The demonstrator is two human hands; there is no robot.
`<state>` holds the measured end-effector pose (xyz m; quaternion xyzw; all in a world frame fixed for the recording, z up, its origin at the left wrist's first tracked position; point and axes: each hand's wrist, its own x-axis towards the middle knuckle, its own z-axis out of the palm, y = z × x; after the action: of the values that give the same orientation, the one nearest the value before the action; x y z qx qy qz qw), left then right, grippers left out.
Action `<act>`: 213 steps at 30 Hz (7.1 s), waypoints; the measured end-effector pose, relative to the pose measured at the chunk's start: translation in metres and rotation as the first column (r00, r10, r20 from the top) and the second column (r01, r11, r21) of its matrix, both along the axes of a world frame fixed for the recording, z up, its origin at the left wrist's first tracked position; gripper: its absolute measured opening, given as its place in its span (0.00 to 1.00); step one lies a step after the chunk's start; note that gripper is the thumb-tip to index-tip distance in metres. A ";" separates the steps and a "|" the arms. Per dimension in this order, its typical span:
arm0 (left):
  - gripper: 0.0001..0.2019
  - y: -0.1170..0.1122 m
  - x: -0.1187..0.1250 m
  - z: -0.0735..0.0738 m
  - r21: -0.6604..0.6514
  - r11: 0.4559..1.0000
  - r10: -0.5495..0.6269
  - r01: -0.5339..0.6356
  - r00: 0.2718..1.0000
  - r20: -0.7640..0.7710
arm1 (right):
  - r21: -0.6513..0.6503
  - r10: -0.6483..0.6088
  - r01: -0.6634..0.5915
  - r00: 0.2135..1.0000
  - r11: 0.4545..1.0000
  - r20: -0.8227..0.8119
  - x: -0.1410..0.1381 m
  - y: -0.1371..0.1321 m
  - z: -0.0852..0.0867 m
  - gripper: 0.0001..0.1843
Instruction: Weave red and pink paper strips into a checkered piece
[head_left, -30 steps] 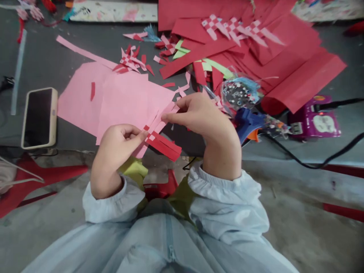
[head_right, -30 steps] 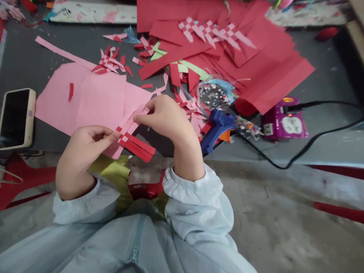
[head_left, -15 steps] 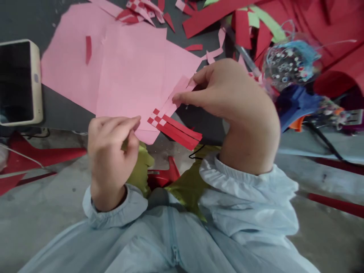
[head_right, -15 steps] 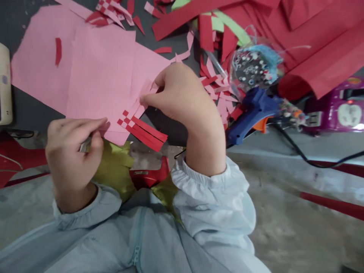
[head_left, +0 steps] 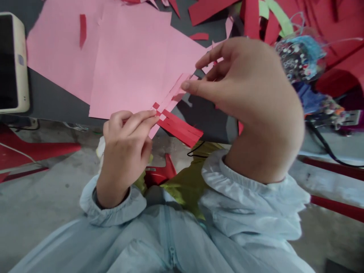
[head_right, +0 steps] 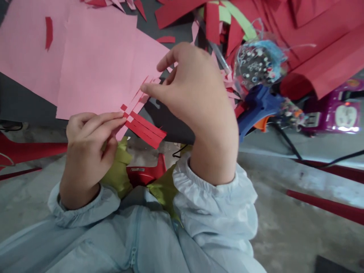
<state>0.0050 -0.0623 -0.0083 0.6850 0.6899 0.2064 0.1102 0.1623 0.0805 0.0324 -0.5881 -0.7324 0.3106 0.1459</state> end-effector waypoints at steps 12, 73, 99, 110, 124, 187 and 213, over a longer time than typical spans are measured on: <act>0.19 0.001 0.010 -0.007 0.020 0.999 0.040 -0.041 0.998 0.049 | 0.347 0.589 -0.648 0.761 0.678 0.271 0.042 -0.052 -0.013 0.28; 0.13 0.024 0.014 -0.007 0.095 0.990 0.120 -0.108 0.985 -0.125 | 0.525 -0.013 0.221 0.929 0.822 -0.371 0.121 -0.124 -0.083 0.09; 0.20 0.027 0.005 -0.003 0.107 0.992 0.089 -0.071 0.980 -0.175 | 0.302 -0.557 0.483 0.792 0.822 0.250 0.088 -0.038 -0.024 0.26; 0.20 0.023 0.004 -0.007 0.127 0.990 0.082 -0.065 0.987 -0.135 | 0.243 -0.550 0.496 0.782 0.834 0.293 0.082 -0.038 -0.012 0.28; 0.20 0.015 0.007 -0.006 0.091 0.996 0.026 -0.008 0.980 -0.196 | 0.169 -0.546 0.537 0.838 0.827 0.007 0.130 -0.061 -0.025 0.29; 0.15 0.024 0.020 -0.009 0.108 0.981 0.174 -0.159 0.974 -0.148 | -0.167 -0.077 -0.083 0.635 0.982 -0.769 0.133 -0.145 -0.024 0.19; 0.10 0.024 0.005 -0.007 0.072 0.986 0.153 -0.149 0.987 -0.050 | -0.381 0.100 -0.487 0.709 0.786 -0.698 0.079 -0.051 -0.020 0.22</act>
<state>0.0097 -0.0387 -0.0152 0.6397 0.7350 0.2187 0.0518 0.2414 0.0297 0.0119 -0.3301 -0.6053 0.7059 0.1623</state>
